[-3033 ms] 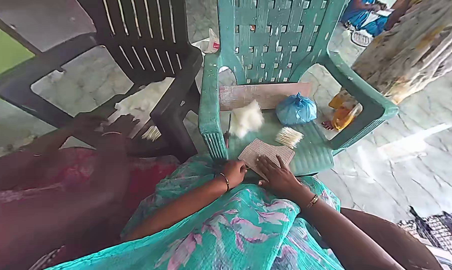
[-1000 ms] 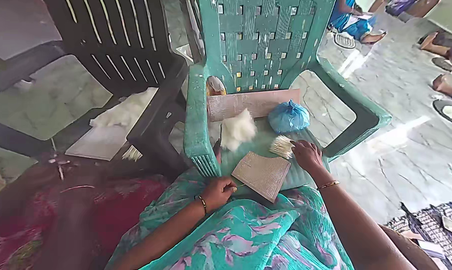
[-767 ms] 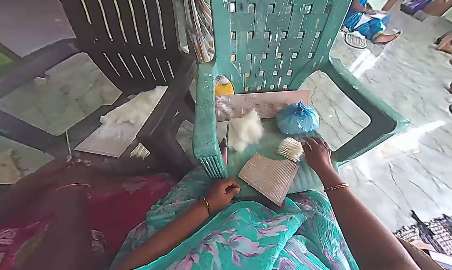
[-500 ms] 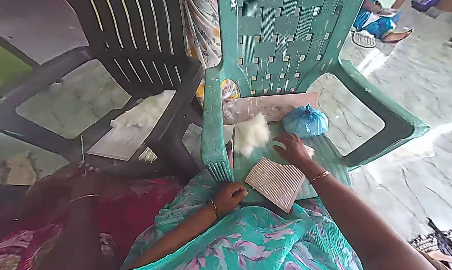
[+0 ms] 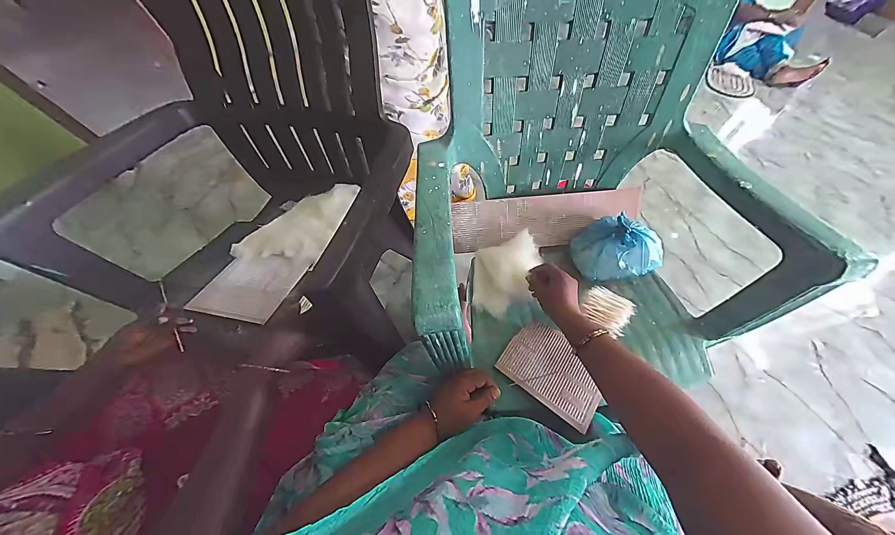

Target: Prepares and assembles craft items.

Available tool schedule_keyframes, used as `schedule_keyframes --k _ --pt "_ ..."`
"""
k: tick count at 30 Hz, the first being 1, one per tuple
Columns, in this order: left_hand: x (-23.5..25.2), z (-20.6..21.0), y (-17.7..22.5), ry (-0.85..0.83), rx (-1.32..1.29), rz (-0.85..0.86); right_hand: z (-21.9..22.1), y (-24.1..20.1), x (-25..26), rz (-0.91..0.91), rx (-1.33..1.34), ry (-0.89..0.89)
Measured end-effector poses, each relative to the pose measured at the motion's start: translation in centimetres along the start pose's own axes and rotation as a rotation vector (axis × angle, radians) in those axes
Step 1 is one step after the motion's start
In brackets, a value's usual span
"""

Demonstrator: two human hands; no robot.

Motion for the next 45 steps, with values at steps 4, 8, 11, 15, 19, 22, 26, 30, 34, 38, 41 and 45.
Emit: schedule_keyframes --k 4,8,11,15,19,22,26,30,34,38,41,45 --pt "0.0 0.1 -0.1 0.004 0.005 -0.013 -1.2 1.1 -1.1 0.117 0.075 0.013" --pt "0.0 0.2 -0.3 0.019 0.026 0.001 -2.1 3.0 -2.7 0.215 0.247 -0.023" --pt "-0.1 0.2 -0.5 0.039 0.006 0.003 -3.3 3.7 -4.4 0.264 0.514 0.005" --pt "-0.2 0.1 -0.4 0.053 -0.048 -0.026 -5.1 3.3 -6.6 0.307 0.878 -0.001" --pt "0.1 0.0 1.1 0.084 -0.238 -0.114 -5.3 3.0 -9.2 0.346 1.040 -0.079" --pt "1.3 -0.2 3.1 0.149 -0.303 -0.091 -4.2 2.5 -11.3 0.269 1.103 -0.171" --pt "3.5 -0.1 6.0 0.281 -0.457 -0.104 -2.5 1.4 -14.3 0.165 1.142 -0.244" --pt "4.8 0.6 7.3 0.341 -0.585 -0.145 -1.2 0.6 -16.2 0.122 1.169 -0.315" --pt "4.9 0.9 7.8 0.376 -0.627 -0.149 -0.9 0.9 -16.9 0.118 1.164 -0.336" --pt "4.7 0.8 8.2 0.384 -0.629 -0.157 -1.7 1.9 -16.4 0.139 1.224 -0.259" --pt "4.6 0.8 8.3 0.371 -0.594 -0.150 -2.1 2.2 -16.2 0.130 1.212 -0.259" --pt "4.8 1.1 8.5 0.336 -0.485 -0.124 -2.2 1.8 -16.2 0.029 1.203 -0.278"
Point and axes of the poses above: each hand's wrist, its own x-axis towards the middle knuckle, its own z-axis out of the palm, y = z × x, the point moved 7 cm from there along x, towards the middle knuckle, and after that the axes turned 6 degrees about z, right-handed, at the moved point
